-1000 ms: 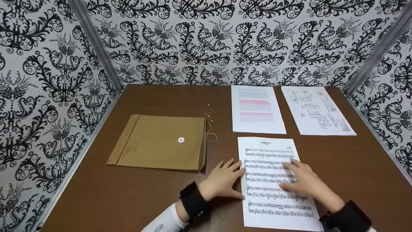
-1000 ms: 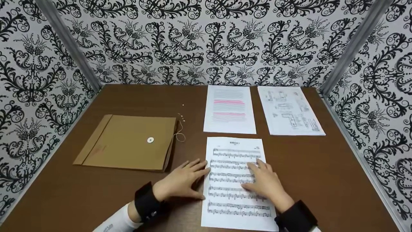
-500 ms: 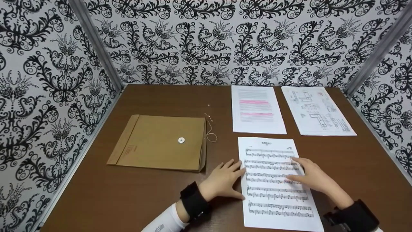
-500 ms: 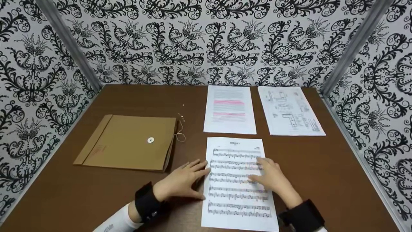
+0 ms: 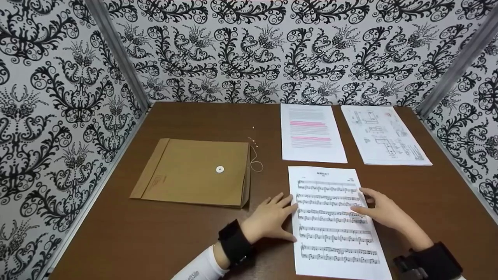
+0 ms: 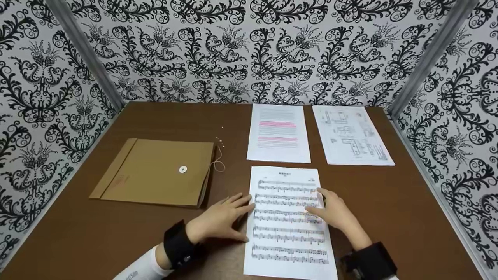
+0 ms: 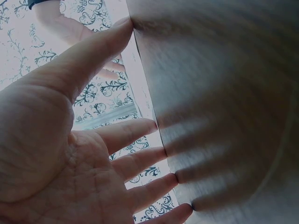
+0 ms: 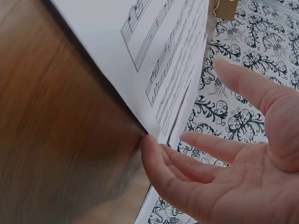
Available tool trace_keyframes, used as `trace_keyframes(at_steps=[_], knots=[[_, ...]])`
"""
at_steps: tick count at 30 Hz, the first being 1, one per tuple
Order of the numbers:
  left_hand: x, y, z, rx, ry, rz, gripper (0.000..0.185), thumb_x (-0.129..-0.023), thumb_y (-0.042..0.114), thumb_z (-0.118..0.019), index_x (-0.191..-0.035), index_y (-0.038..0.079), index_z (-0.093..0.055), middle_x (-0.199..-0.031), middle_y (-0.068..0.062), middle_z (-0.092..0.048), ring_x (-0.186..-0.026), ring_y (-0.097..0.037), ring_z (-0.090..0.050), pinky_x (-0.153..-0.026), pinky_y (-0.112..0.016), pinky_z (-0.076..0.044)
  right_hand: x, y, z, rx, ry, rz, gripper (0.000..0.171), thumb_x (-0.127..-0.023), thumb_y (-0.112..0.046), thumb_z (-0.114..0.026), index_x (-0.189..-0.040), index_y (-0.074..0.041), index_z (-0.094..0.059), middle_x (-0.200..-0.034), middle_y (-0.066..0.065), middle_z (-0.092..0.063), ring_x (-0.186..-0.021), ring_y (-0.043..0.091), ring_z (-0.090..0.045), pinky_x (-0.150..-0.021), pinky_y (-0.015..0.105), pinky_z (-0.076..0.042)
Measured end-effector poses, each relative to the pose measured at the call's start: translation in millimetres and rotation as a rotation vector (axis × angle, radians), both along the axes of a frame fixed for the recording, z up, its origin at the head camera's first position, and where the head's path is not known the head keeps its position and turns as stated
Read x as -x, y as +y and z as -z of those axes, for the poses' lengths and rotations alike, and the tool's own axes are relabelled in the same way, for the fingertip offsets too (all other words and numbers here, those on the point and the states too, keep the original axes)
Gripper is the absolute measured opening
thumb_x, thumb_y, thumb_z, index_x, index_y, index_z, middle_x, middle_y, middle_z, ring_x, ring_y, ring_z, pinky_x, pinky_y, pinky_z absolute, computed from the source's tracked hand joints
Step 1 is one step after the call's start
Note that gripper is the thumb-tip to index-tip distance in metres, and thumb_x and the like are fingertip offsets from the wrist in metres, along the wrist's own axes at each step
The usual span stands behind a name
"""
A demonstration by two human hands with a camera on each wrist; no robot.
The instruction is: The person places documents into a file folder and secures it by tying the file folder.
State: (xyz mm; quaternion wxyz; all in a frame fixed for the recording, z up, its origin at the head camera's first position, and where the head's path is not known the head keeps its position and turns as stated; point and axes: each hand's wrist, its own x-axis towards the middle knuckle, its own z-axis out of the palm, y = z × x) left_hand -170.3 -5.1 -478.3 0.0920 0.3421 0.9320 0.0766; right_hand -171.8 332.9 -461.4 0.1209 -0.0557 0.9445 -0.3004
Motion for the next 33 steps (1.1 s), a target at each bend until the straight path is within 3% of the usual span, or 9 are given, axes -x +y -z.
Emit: trace_keyframes(at_steps=[5,9,17,24,27,30,33], knots=[[-1.0,0,-1.0,-0.003,-0.006,0.0,0.093,-0.078,0.063,-0.079,-0.156,0.024,-0.044,-0.167,-0.004,-0.038,-0.154,-0.03,-0.038,-0.122,-0.05,-0.039,1.6,1,4.2,0.062,0.023,-0.002,0.081,-0.094,-0.028,-0.074,-0.147,0.019,-0.035,-0.126,0.034,-0.062,-0.111,0.044,-0.067,-0.074,0.031,-0.057],[-1.7,0,-1.5,0.003,0.0,0.001,0.093,-0.079,0.063,-0.079,-0.156,0.024,-0.045,-0.166,-0.004,-0.039,-0.154,-0.029,-0.038,-0.121,-0.049,-0.041,3.7,3,6.9,0.097,0.046,0.008,0.078,-0.094,-0.024,-0.074,-0.146,0.019,-0.037,-0.133,0.036,-0.059,-0.106,0.039,-0.069,-0.071,0.023,-0.053],[0.6,0,0.4,-0.002,0.002,0.006,0.093,-0.079,0.063,-0.079,-0.156,0.023,-0.045,-0.166,-0.005,-0.039,-0.154,-0.03,-0.038,-0.12,-0.05,-0.041,8.6,13,8.3,0.211,-0.05,0.11,0.083,-0.099,-0.024,-0.068,-0.151,0.022,-0.023,-0.146,0.043,-0.044,-0.119,0.042,-0.063,-0.077,0.019,-0.055],[2.1,1,1.4,-0.003,-0.002,0.007,0.093,-0.079,0.063,-0.079,-0.156,0.023,-0.045,-0.166,-0.005,-0.038,-0.154,-0.03,-0.038,-0.121,-0.051,-0.04,10.6,19,12.5,0.357,-0.123,0.185,0.083,-0.102,-0.025,-0.063,-0.154,0.019,-0.016,-0.152,0.043,-0.037,-0.099,-0.002,-0.06,-0.079,0.017,-0.054],[2.2,1,1.2,-0.003,-0.002,0.005,0.093,-0.079,0.063,-0.079,-0.156,0.024,-0.044,-0.167,-0.005,-0.038,-0.154,-0.03,-0.038,-0.121,-0.051,-0.04,11.1,21,14.7,0.435,-0.167,0.193,0.083,-0.103,-0.025,-0.061,-0.156,0.018,-0.013,-0.153,0.042,-0.033,-0.095,-0.006,-0.061,-0.08,0.018,-0.056],[1.8,1,1.5,-0.001,0.0,0.003,0.093,-0.079,0.064,-0.078,-0.156,0.024,-0.044,-0.167,-0.004,-0.038,-0.154,-0.03,-0.038,-0.121,-0.051,-0.04,12.0,21,17.6,0.5,-0.202,0.187,0.08,-0.103,-0.024,-0.06,-0.156,0.017,-0.016,-0.142,0.032,-0.051,-0.094,-0.001,-0.066,-0.08,0.021,-0.059],[1.2,0,2.2,0.002,0.005,0.003,0.093,-0.078,0.064,-0.078,-0.156,0.024,-0.045,-0.166,-0.004,-0.038,-0.154,-0.029,-0.038,-0.121,-0.05,-0.04,12.9,20,20.2,0.541,-0.235,0.156,0.076,-0.103,-0.024,-0.061,-0.154,0.016,-0.023,-0.121,0.009,-0.068,-0.09,0.005,-0.072,-0.077,0.026,-0.061]])
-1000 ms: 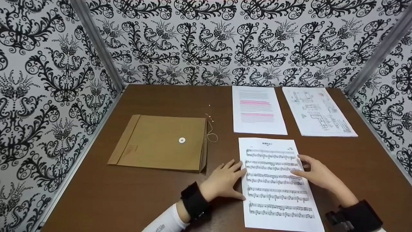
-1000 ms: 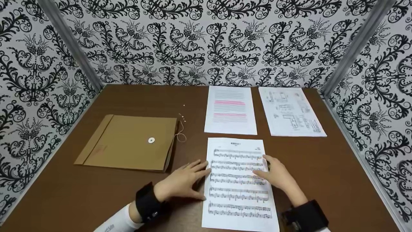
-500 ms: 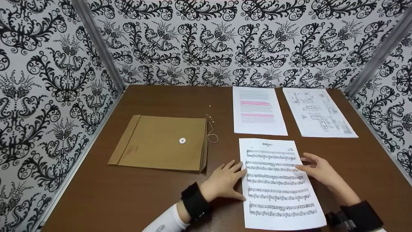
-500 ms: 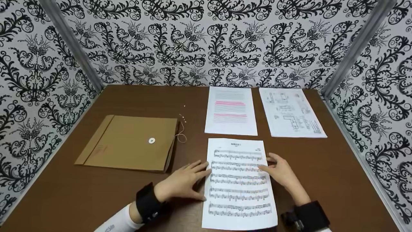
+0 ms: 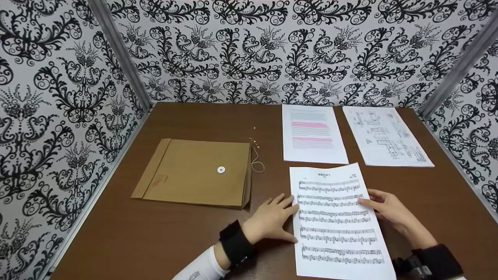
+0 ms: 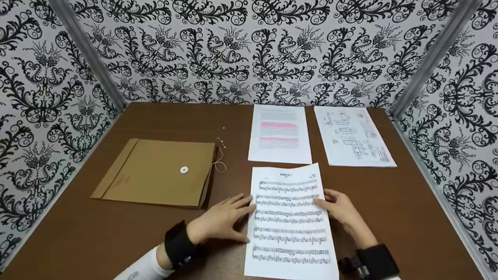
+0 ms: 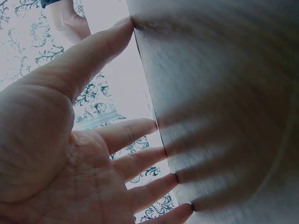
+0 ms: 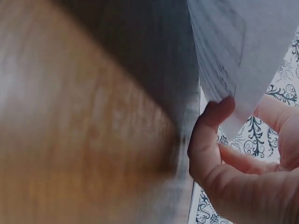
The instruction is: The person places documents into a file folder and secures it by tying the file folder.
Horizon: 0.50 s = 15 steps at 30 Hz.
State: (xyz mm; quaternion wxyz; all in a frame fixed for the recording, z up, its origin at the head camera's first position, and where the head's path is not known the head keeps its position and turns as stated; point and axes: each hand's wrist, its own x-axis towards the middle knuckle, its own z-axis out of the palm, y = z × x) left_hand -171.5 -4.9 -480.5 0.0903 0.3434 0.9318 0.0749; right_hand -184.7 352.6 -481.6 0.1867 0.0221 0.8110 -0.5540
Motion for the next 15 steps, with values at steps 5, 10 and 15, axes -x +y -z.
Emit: trace_keyframes(at_steps=[5,10,15], knots=[[0.2,0.1,1.1,0.005,0.014,0.007,0.093,-0.079,0.066,-0.078,-0.155,0.024,-0.046,-0.166,-0.004,-0.039,-0.154,-0.029,-0.039,-0.12,-0.05,-0.042,0.7,-1.7,2.1,0.007,-0.006,-0.086,0.067,-0.104,-0.026,-0.06,-0.149,0.016,-0.034,-0.097,-0.007,-0.075,-0.081,0.012,-0.076,-0.071,0.029,-0.063],[0.8,-0.2,1.0,-0.001,0.009,0.009,0.093,-0.079,0.065,-0.078,-0.155,0.024,-0.046,-0.166,-0.004,-0.039,-0.154,-0.03,-0.038,-0.12,-0.051,-0.042,2.0,-5.2,3.8,-0.014,0.015,-0.14,0.057,-0.104,-0.026,-0.06,-0.141,0.016,-0.044,-0.094,-0.003,-0.078,-0.076,0.015,-0.078,-0.067,0.03,-0.063],[0.4,-0.2,0.3,0.007,0.016,0.01,0.094,-0.078,0.066,-0.078,-0.156,0.024,-0.045,-0.166,-0.004,-0.039,-0.154,-0.03,-0.039,-0.12,-0.05,-0.042,2.5,-8.6,5.0,-0.023,0.021,-0.16,0.056,-0.103,-0.025,-0.061,-0.139,0.015,-0.046,-0.096,0.001,-0.079,-0.077,0.017,-0.078,-0.068,0.031,-0.063]])
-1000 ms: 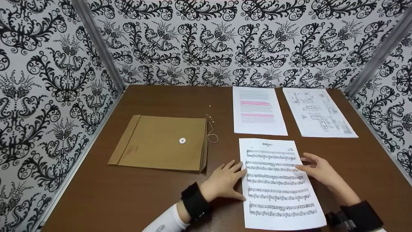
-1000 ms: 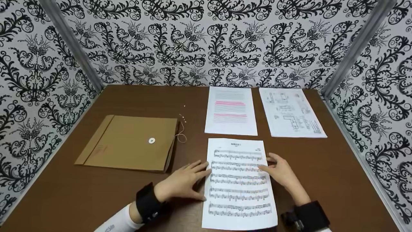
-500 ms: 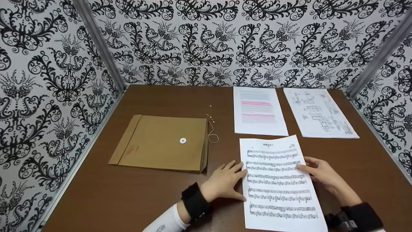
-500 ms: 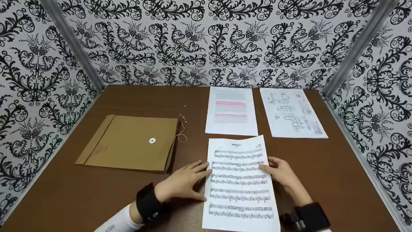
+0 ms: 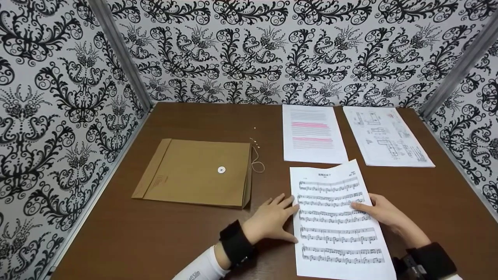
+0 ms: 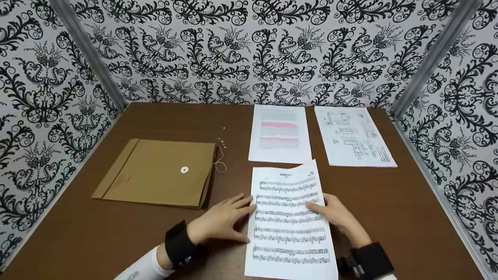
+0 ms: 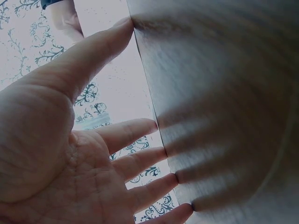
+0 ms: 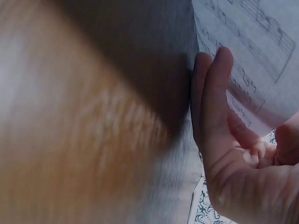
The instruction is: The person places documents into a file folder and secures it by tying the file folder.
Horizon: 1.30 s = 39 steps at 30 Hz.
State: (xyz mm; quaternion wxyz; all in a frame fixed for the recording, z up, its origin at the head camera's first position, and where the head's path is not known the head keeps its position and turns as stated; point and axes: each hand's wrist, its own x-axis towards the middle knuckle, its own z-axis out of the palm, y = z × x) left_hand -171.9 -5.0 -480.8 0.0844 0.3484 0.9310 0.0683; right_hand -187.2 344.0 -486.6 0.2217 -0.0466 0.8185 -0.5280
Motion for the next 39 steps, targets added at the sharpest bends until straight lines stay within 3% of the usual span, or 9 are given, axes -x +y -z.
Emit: trace_keyframes(at_steps=[26,39], knots=[[-1.1,0,-0.9,0.0,-0.024,-0.011,0.093,-0.08,0.065,-0.077,-0.156,0.026,-0.043,-0.167,-0.002,-0.037,-0.155,-0.029,-0.036,-0.122,-0.05,-0.039,-1.0,7,-8.6,0.104,-0.003,-0.056,0.052,-0.106,-0.022,-0.057,-0.14,0.015,-0.045,-0.097,-0.003,-0.08,-0.08,0.019,-0.08,-0.068,0.034,-0.064],[-2.0,0,-1.2,0.018,0.023,-0.002,0.092,-0.08,0.066,-0.076,-0.156,0.024,-0.045,-0.166,-0.003,-0.04,-0.153,-0.028,-0.04,-0.121,-0.049,-0.04,-3.6,5,-16.2,0.236,-0.004,-0.06,0.026,-0.107,-0.015,-0.052,-0.13,-0.007,-0.06,-0.101,-0.002,-0.081,-0.084,0.02,-0.08,-0.07,0.035,-0.064]])
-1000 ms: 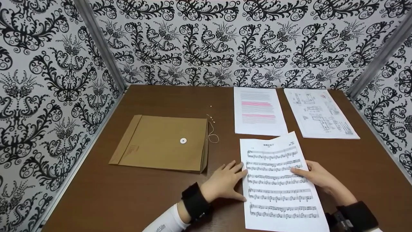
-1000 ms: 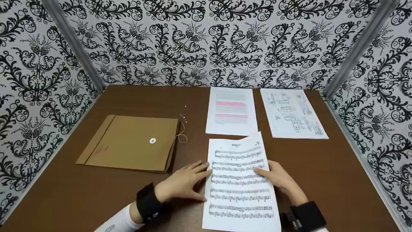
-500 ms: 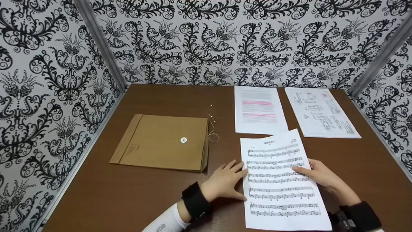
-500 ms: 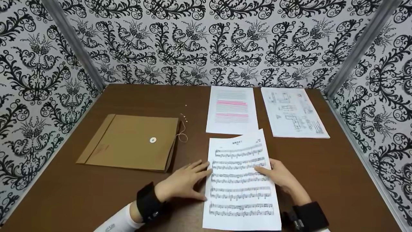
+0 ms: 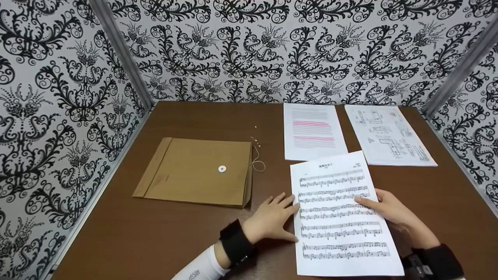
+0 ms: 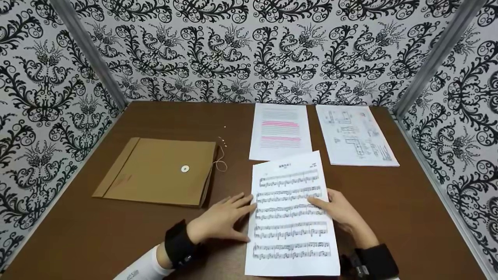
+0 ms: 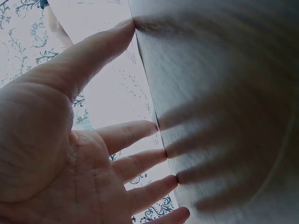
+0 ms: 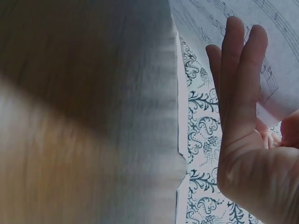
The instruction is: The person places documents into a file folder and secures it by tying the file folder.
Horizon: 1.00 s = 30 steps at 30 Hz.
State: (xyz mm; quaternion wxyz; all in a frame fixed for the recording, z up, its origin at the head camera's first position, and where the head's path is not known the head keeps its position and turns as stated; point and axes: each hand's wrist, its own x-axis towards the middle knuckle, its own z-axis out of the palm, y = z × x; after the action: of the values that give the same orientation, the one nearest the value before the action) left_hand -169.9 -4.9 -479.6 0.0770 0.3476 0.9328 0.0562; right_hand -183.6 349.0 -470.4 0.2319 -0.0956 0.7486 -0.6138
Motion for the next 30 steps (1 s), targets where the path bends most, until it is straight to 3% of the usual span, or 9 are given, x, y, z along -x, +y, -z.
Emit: trace_keyframes(at_steps=[4,17,25,30], knots=[[0.7,-1,-2.0,0.006,0.0,-0.016,0.092,-0.081,0.067,-0.074,-0.156,0.023,-0.044,-0.165,-0.003,-0.041,-0.152,-0.027,-0.042,-0.121,-0.049,-0.04,0.2,-3,-3.3,0.023,-0.006,0.009,0.021,-0.107,-0.015,-0.052,-0.126,-0.012,-0.062,-0.101,-0.001,-0.081,-0.083,0.02,-0.08,-0.069,0.036,-0.064],[7.2,-7,-11.6,-0.034,-0.095,-0.132,0.089,-0.087,0.069,-0.065,-0.157,0.018,-0.043,-0.161,-0.005,-0.047,-0.15,-0.028,-0.045,-0.123,-0.048,-0.038,4.0,-6,-10.1,0.074,0.008,0.019,0.022,-0.108,-0.016,-0.051,-0.124,-0.023,-0.064,-0.103,-0.002,-0.08,-0.086,0.02,-0.08,-0.071,0.038,-0.064],[11.7,-12,-17.5,-0.119,-0.182,-0.111,0.073,-0.091,0.07,-0.059,-0.149,0.027,-0.053,-0.153,-0.001,-0.057,-0.144,-0.027,-0.052,-0.121,-0.045,-0.041,9.2,-12,-14.8,0.125,-0.031,0.064,0.021,-0.108,-0.016,-0.051,-0.121,-0.023,-0.066,-0.103,-0.001,-0.08,-0.085,0.02,-0.08,-0.071,0.035,-0.064],[13.2,-16,-24.3,-0.17,-0.204,-0.106,0.065,-0.092,0.068,-0.06,-0.142,0.026,-0.06,-0.142,0.0,-0.065,-0.132,-0.022,-0.062,-0.107,-0.043,-0.052,13.0,-17,-15.4,0.161,-0.035,0.083,0.021,-0.108,-0.015,-0.051,-0.121,-0.021,-0.067,-0.101,0.0,-0.08,-0.084,0.02,-0.08,-0.07,0.034,-0.064]])
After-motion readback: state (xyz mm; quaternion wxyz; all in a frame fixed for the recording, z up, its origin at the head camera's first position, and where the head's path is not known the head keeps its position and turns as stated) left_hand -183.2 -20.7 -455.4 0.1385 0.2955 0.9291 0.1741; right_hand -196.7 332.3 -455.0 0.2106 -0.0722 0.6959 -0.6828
